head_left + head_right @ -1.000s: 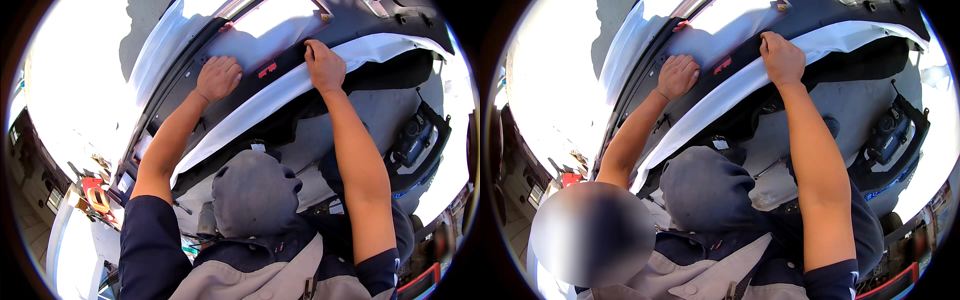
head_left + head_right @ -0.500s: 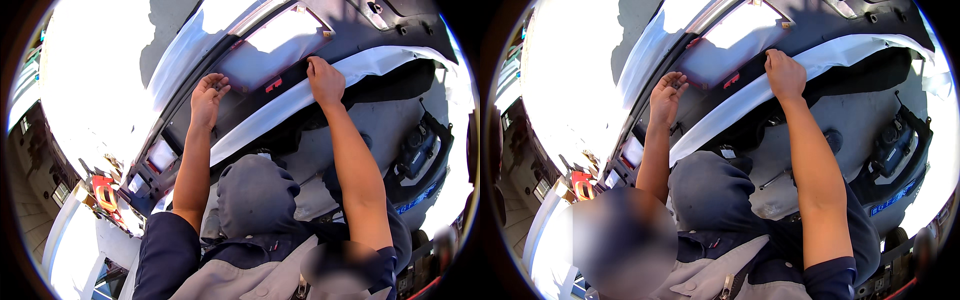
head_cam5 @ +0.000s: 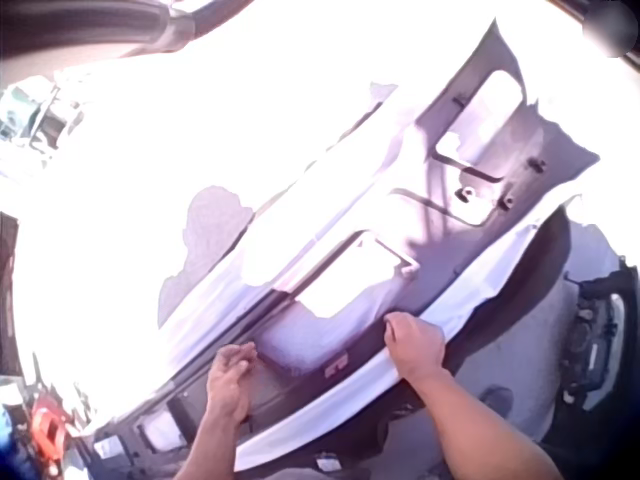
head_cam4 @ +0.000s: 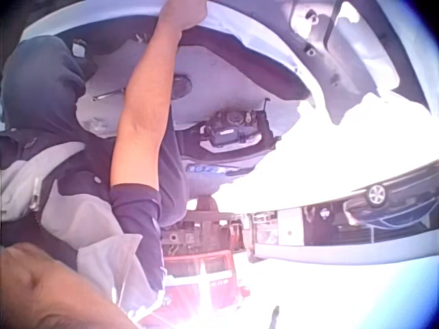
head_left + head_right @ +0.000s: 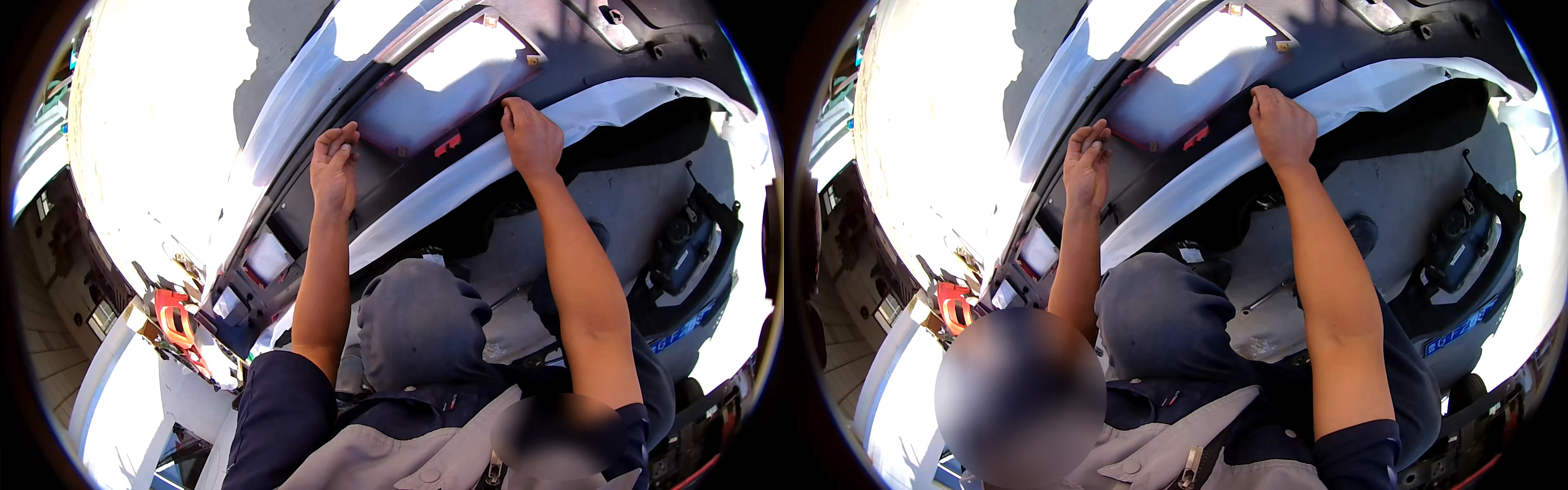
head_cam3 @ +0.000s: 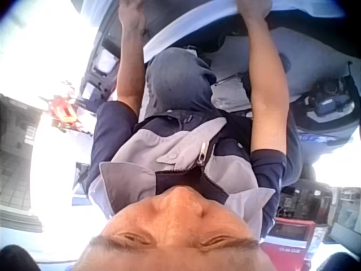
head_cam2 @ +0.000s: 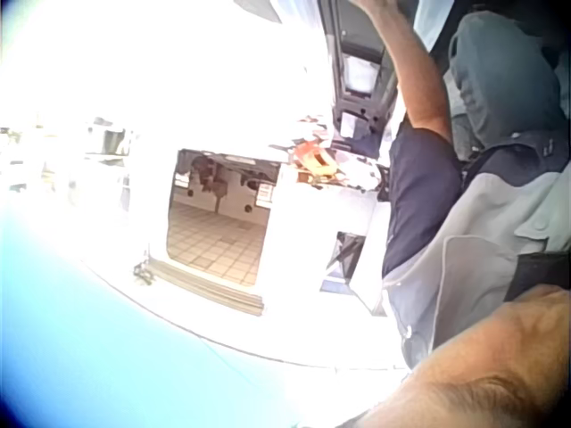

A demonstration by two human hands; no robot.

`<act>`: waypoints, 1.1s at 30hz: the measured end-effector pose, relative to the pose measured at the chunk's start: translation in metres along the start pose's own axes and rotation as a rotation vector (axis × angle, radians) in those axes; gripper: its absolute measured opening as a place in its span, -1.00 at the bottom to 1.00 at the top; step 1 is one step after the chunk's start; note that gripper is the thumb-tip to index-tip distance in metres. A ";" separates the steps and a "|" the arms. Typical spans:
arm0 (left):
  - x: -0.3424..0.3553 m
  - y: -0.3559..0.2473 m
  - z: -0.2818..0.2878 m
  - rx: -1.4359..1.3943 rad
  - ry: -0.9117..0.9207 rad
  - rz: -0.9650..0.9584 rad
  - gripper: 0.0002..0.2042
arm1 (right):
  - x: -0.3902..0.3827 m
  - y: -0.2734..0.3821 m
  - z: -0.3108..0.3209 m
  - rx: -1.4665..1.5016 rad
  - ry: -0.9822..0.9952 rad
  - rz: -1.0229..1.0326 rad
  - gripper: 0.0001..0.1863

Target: The person organizes hardware on the ground and then presses a plastic panel into the underside of an automotive bumper.

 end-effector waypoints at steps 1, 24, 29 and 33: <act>0.001 -0.004 0.001 0.082 -0.019 -0.030 -0.75 | 0.000 0.000 0.000 -0.005 0.005 -0.007 -0.87; -0.001 -0.030 -0.033 1.034 -0.323 -0.487 -0.82 | 0.002 0.004 0.001 -0.017 0.015 0.004 -0.88; 0.000 -0.030 -0.039 1.072 -0.352 -0.506 -0.81 | 0.000 0.005 0.005 -0.008 -0.010 0.013 -0.90; 0.001 -0.030 -0.038 1.138 -0.382 -0.527 -0.81 | 0.001 0.004 0.002 0.004 -0.008 0.023 -0.89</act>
Point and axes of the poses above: each hand's wrist, its own x-axis towards the middle knuckle, its own z-axis out of the back of the hand, y = z × x, the point moved 10 cm from there along x, towards the middle knuckle, and after that the axes turned 10 degrees about y, right-handed, at the moved point
